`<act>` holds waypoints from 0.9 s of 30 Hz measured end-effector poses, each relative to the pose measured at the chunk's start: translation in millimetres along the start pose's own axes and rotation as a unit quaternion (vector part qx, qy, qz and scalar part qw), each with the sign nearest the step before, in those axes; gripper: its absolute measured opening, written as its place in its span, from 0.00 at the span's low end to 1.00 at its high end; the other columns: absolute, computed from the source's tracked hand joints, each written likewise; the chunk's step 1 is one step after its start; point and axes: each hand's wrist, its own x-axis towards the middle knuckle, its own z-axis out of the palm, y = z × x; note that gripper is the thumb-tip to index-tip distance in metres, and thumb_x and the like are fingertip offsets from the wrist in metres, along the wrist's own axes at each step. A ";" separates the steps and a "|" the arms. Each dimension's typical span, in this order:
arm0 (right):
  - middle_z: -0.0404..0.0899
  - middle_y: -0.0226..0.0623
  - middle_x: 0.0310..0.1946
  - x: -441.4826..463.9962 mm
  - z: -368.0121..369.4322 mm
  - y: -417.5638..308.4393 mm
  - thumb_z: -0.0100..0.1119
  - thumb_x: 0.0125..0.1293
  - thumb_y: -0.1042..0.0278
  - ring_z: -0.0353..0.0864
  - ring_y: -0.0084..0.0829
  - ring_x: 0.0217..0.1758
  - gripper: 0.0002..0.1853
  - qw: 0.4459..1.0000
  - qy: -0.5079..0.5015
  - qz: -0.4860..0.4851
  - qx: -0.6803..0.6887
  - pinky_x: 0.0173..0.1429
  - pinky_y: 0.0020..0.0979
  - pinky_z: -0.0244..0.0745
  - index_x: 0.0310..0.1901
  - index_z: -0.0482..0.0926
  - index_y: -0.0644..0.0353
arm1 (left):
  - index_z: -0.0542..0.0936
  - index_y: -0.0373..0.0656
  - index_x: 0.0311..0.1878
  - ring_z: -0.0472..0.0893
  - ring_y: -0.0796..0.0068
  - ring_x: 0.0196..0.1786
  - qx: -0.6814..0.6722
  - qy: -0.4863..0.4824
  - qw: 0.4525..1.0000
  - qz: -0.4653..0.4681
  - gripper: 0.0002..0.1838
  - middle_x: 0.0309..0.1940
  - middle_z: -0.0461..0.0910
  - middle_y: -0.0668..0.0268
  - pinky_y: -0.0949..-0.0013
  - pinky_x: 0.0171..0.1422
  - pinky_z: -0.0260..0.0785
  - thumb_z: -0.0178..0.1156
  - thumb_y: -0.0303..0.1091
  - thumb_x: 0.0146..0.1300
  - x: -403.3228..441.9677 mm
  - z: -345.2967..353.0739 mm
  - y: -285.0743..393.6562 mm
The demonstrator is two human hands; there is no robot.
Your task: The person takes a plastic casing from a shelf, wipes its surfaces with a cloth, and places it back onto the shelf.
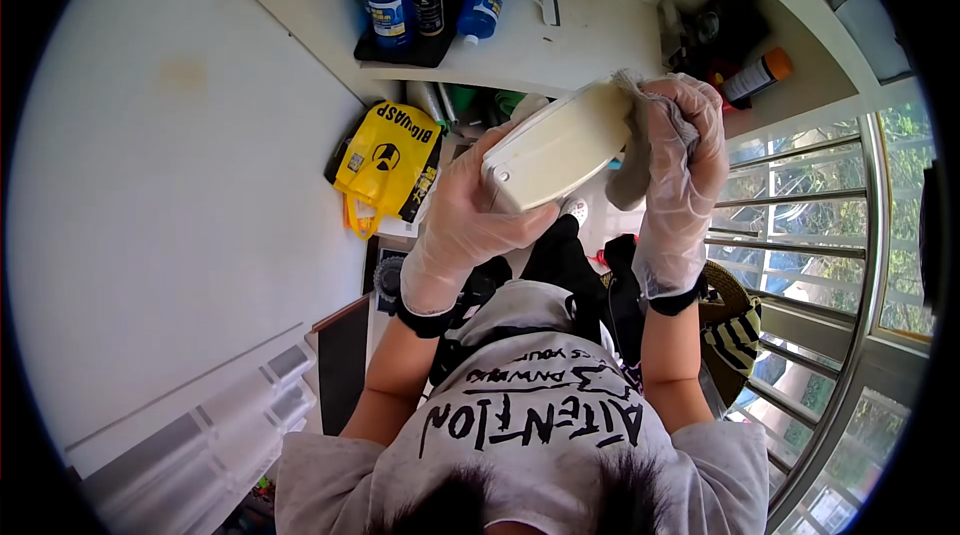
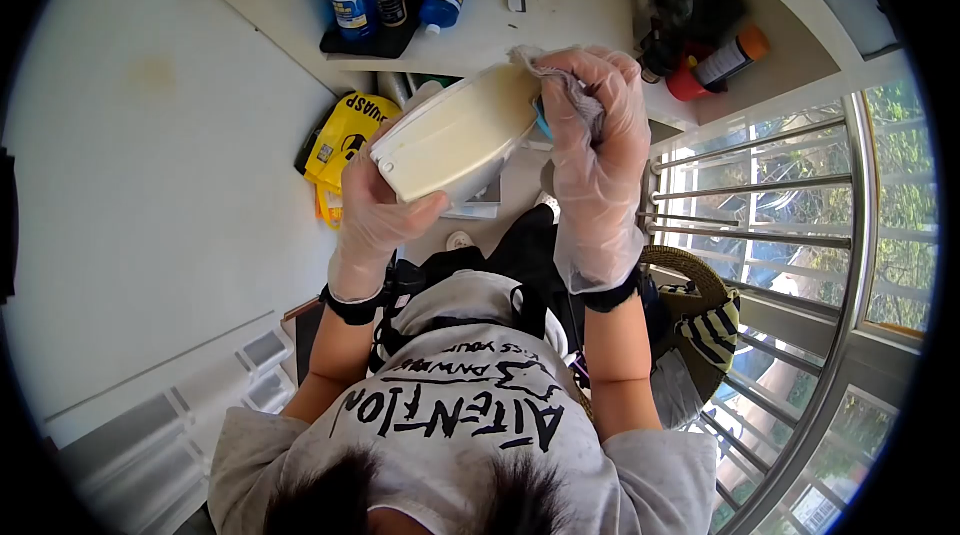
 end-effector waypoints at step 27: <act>0.74 0.34 0.33 5.6 22.3 -52.9 0.62 0.39 0.76 0.77 0.33 0.31 0.17 0.932 -0.289 -0.191 -0.103 0.29 0.28 0.71 0.36 0.74 0.57 | 0.74 0.32 0.41 0.79 0.69 0.25 0.260 -0.014 0.934 0.246 0.29 0.25 0.78 0.59 0.74 0.31 0.70 0.71 0.36 0.32 0.8 -18.3 23.5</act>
